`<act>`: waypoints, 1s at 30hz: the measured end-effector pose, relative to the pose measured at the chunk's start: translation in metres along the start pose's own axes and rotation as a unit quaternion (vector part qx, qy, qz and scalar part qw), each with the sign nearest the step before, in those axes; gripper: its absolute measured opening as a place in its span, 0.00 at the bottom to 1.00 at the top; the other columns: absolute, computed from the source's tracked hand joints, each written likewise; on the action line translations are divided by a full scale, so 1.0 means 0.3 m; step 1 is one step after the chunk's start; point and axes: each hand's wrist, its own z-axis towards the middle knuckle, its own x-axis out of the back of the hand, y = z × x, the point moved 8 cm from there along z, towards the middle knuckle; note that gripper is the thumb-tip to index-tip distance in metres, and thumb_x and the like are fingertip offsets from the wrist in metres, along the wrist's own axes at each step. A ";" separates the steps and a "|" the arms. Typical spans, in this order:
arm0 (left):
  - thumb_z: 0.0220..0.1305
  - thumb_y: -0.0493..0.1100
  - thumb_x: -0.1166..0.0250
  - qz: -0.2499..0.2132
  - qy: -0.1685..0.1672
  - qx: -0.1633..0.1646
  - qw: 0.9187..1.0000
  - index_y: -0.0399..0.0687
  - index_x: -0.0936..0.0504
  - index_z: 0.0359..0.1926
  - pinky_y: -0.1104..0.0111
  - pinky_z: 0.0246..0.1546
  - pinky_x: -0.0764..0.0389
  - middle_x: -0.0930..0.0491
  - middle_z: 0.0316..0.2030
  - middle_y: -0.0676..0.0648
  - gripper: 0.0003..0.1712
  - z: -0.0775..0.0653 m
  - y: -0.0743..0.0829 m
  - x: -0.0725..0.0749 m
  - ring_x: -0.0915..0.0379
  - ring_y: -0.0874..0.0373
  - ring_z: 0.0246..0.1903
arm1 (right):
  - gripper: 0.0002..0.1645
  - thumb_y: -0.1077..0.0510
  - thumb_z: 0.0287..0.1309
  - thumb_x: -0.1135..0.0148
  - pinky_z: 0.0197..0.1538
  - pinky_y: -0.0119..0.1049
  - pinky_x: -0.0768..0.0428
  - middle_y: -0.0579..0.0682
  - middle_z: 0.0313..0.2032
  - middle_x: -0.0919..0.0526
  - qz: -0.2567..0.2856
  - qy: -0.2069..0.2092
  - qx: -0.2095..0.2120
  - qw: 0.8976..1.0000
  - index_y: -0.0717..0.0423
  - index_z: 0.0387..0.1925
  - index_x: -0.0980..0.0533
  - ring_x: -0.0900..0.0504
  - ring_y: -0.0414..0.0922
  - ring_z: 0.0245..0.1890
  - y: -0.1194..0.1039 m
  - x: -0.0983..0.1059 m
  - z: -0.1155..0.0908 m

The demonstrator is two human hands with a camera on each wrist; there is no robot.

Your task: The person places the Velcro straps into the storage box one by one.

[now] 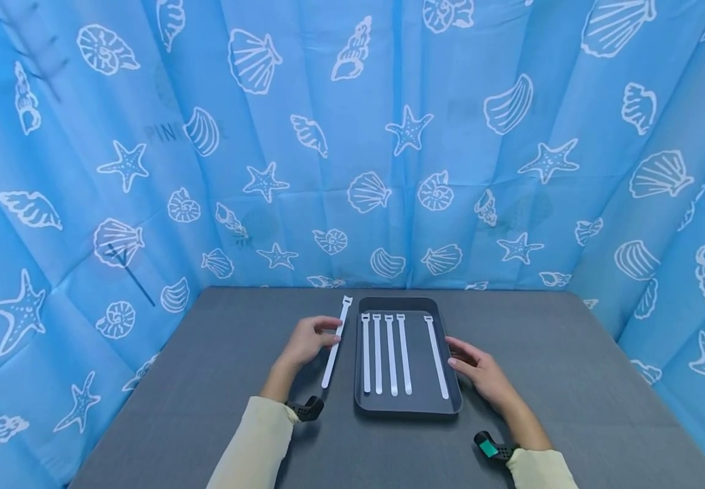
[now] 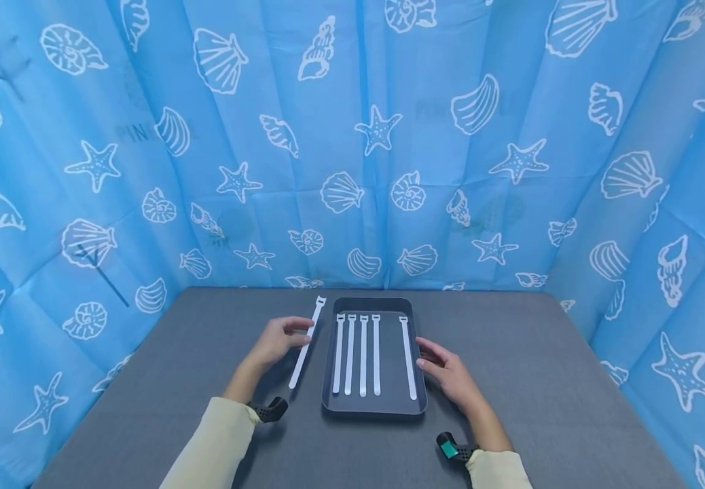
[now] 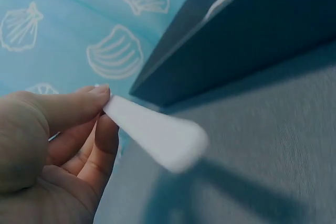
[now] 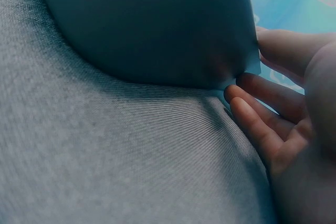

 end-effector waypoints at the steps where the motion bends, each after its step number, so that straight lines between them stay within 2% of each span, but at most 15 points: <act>1: 0.61 0.34 0.33 -0.005 -0.002 -0.005 1.000 0.46 0.18 0.53 0.64 0.40 0.17 0.19 0.47 0.46 0.18 0.004 0.012 -0.006 0.20 0.55 0.39 | 0.32 0.54 0.68 0.42 0.62 0.56 0.31 0.64 0.65 0.32 -0.001 0.002 0.002 1.000 0.61 0.69 0.36 0.31 0.60 0.62 0.011 0.000 0.003; 5: 0.61 0.33 0.33 -0.020 -0.008 -0.027 0.999 0.45 0.19 0.54 0.64 0.39 0.17 0.19 0.47 0.45 0.19 0.016 0.062 -0.031 0.20 0.55 0.40 | 0.32 0.54 0.67 0.41 0.62 0.56 0.32 0.63 0.65 0.32 0.002 0.005 0.006 1.000 0.61 0.68 0.35 0.31 0.60 0.62 0.011 0.000 0.001; 9: 0.61 0.33 0.34 -0.024 -0.013 -0.038 0.999 0.45 0.18 0.54 0.65 0.38 0.17 0.19 0.48 0.44 0.19 0.023 0.108 -0.057 0.20 0.55 0.39 | 0.32 0.54 0.67 0.41 0.63 0.57 0.32 0.63 0.65 0.32 0.003 0.003 0.006 1.000 0.61 0.68 0.35 0.32 0.60 0.63 0.011 0.001 0.000; 14: 0.62 0.33 0.34 -0.025 -0.025 -0.051 0.998 0.41 0.18 0.54 0.65 0.37 0.17 0.18 0.48 0.40 0.18 0.040 0.151 -0.099 0.21 0.56 0.38 | 0.32 0.54 0.68 0.41 0.63 0.56 0.32 0.63 0.66 0.32 0.004 0.001 0.002 1.000 0.61 0.69 0.36 0.32 0.60 0.63 0.013 0.003 -0.001; 22: 0.62 0.32 0.34 -0.050 -0.032 -0.044 0.997 0.41 0.18 0.53 0.55 0.40 0.17 0.18 0.47 0.42 0.17 0.062 0.193 -0.168 0.20 0.56 0.37 | 0.33 0.54 0.68 0.42 0.62 0.56 0.32 0.64 0.66 0.33 0.005 -0.003 0.004 1.000 0.62 0.69 0.37 0.32 0.60 0.63 0.009 -0.001 0.001; 26: 0.63 0.33 0.35 -0.065 -0.049 -0.044 0.996 0.42 0.18 0.53 0.51 0.43 0.19 0.18 0.45 0.42 0.17 0.074 0.207 -0.210 0.20 0.56 0.35 | 0.32 0.55 0.68 0.42 0.62 0.56 0.32 0.64 0.66 0.33 0.006 0.000 0.001 1.000 0.61 0.69 0.36 0.32 0.60 0.63 0.011 0.001 0.002; 30: 0.63 0.33 0.35 -0.070 -0.068 -0.041 0.994 0.42 0.18 0.53 0.52 0.44 0.19 0.18 0.45 0.41 0.17 0.089 0.211 -0.254 0.20 0.57 0.34 | 0.31 0.55 0.67 0.41 0.62 0.56 0.31 0.63 0.65 0.32 0.005 0.002 -0.003 1.000 0.60 0.68 0.35 0.31 0.59 0.63 0.014 0.002 0.002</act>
